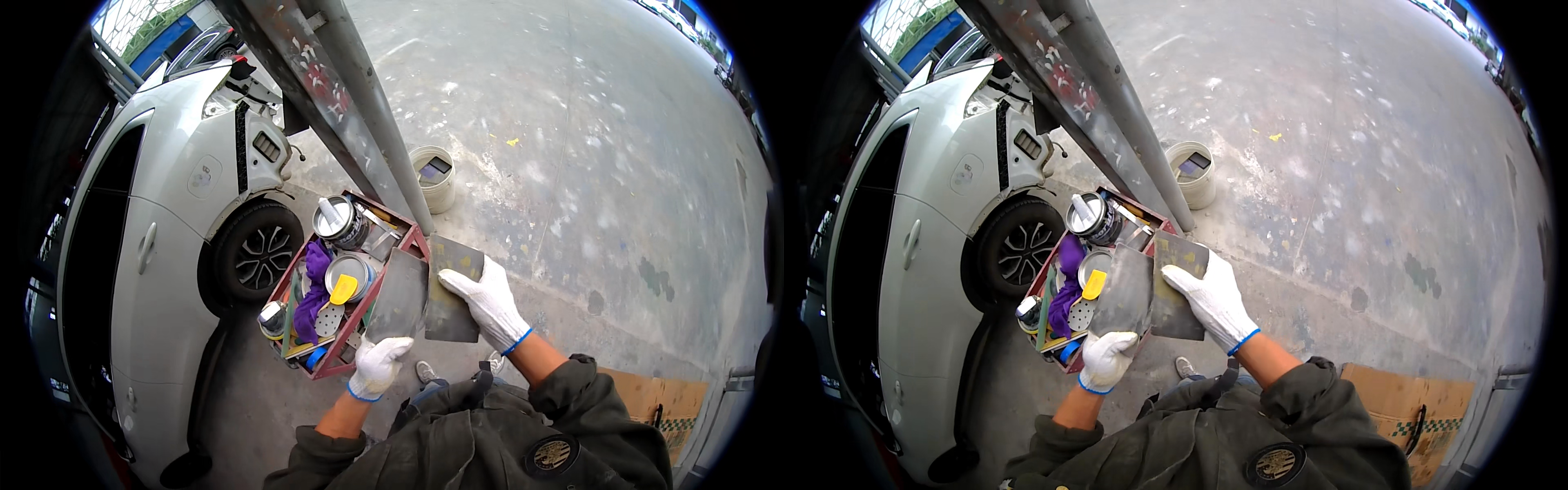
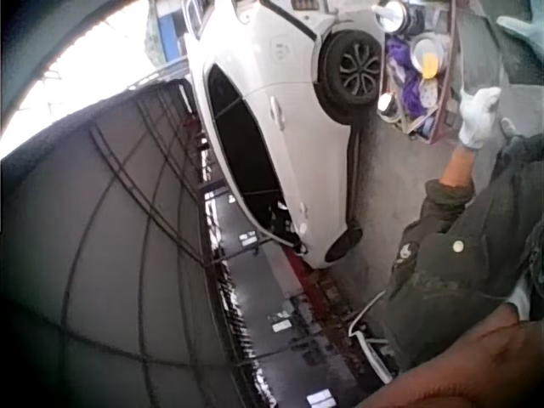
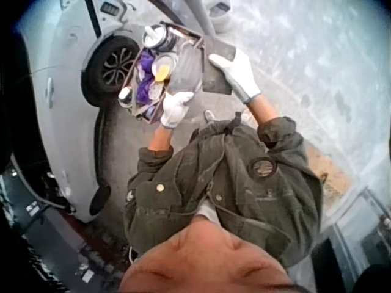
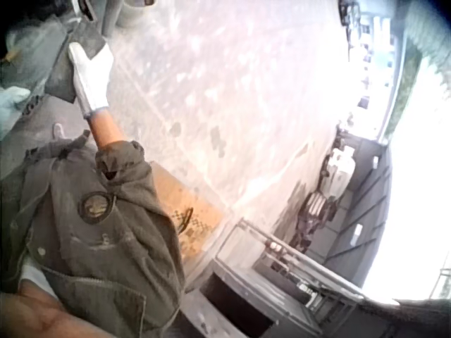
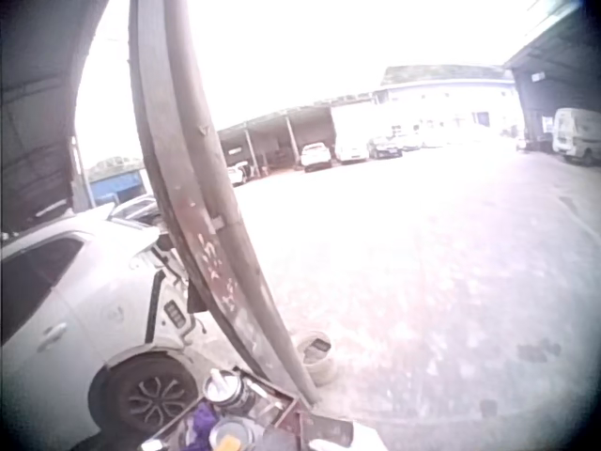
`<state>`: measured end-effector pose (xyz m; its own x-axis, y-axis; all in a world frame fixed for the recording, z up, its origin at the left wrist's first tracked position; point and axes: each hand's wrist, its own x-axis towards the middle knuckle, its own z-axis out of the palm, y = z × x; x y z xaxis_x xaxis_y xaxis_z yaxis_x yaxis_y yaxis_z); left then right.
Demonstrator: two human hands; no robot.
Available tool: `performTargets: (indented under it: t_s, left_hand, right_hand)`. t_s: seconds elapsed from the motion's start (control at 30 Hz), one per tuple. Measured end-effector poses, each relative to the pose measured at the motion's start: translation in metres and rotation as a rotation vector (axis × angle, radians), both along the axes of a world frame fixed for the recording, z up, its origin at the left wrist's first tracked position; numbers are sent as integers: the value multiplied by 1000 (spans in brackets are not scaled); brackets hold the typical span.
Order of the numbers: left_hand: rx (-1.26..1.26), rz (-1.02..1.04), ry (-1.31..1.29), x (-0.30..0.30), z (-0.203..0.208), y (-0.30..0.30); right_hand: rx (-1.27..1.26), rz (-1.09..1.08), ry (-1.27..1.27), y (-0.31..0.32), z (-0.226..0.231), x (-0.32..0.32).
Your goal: The person sits on the floor and scrubs a sanding block with a yellow sponge in a bucket of water. They then stand, put on gloves, and rub two sanding blocks together near a white car.
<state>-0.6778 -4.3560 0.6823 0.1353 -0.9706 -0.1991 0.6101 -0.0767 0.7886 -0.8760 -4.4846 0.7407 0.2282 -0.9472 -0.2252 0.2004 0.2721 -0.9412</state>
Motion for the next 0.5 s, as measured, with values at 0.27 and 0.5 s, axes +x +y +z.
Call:
performTargets:
  t_s: [0.27, 0.5]
  left_hand:
    - [29, -129, -72, -24, 36, -4]
    - [58, -95, -642, -17, 57, -40]
  right_hand:
    - [-22, 48, -13, 1, -5, -8]
    - [-256, -50, 216, 9, 0, 4]
